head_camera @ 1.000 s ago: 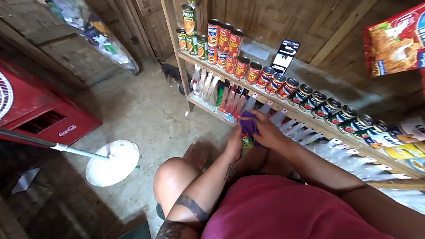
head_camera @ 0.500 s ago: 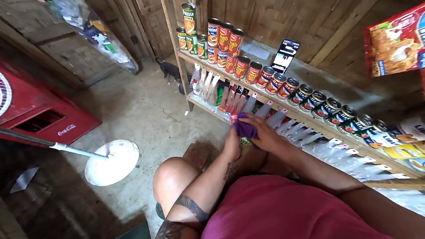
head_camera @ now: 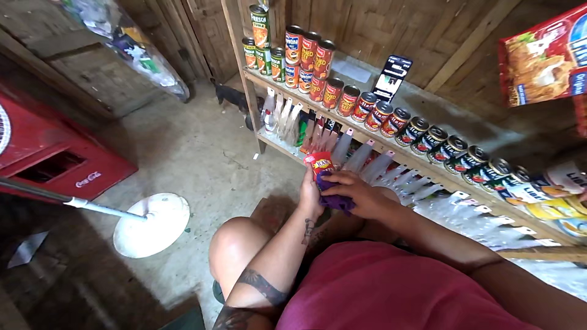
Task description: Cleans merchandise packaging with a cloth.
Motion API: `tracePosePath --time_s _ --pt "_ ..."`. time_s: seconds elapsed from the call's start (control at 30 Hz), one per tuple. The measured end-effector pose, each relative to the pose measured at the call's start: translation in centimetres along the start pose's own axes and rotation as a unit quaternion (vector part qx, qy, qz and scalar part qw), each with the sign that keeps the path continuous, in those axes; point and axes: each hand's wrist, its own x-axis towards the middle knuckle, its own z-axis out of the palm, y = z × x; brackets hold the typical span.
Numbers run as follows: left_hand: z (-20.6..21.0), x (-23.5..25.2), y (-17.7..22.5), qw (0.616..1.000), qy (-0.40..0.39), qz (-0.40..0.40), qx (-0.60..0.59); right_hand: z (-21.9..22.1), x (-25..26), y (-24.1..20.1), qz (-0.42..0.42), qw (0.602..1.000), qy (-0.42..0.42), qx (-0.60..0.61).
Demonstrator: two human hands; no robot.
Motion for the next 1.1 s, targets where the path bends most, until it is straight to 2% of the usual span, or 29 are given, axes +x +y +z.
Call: tracePosePath --time_s 0.33,0.57,0.83,1.1 --pt "0.0 0.2 0.6 0.998 0.030 0.061 -0.007 0.8 -0.2 0.3 -0.044 0.999 -0.004 -0.020" --pt "0.1 0.1 0.6 0.998 0.031 0.055 -0.026 0.7 -0.2 0.5 -0.060 0.998 -0.002 -0.032" --pt "0.0 0.2 0.8 0.997 0.037 0.041 -0.048 0.4 -0.4 -1.4 -0.016 0.995 -0.065 -0.073" --pt "-0.1 0.3 0.8 0.995 0.063 0.043 -0.061 0.5 -0.2 -2.6 0.019 0.991 -0.085 -0.099"
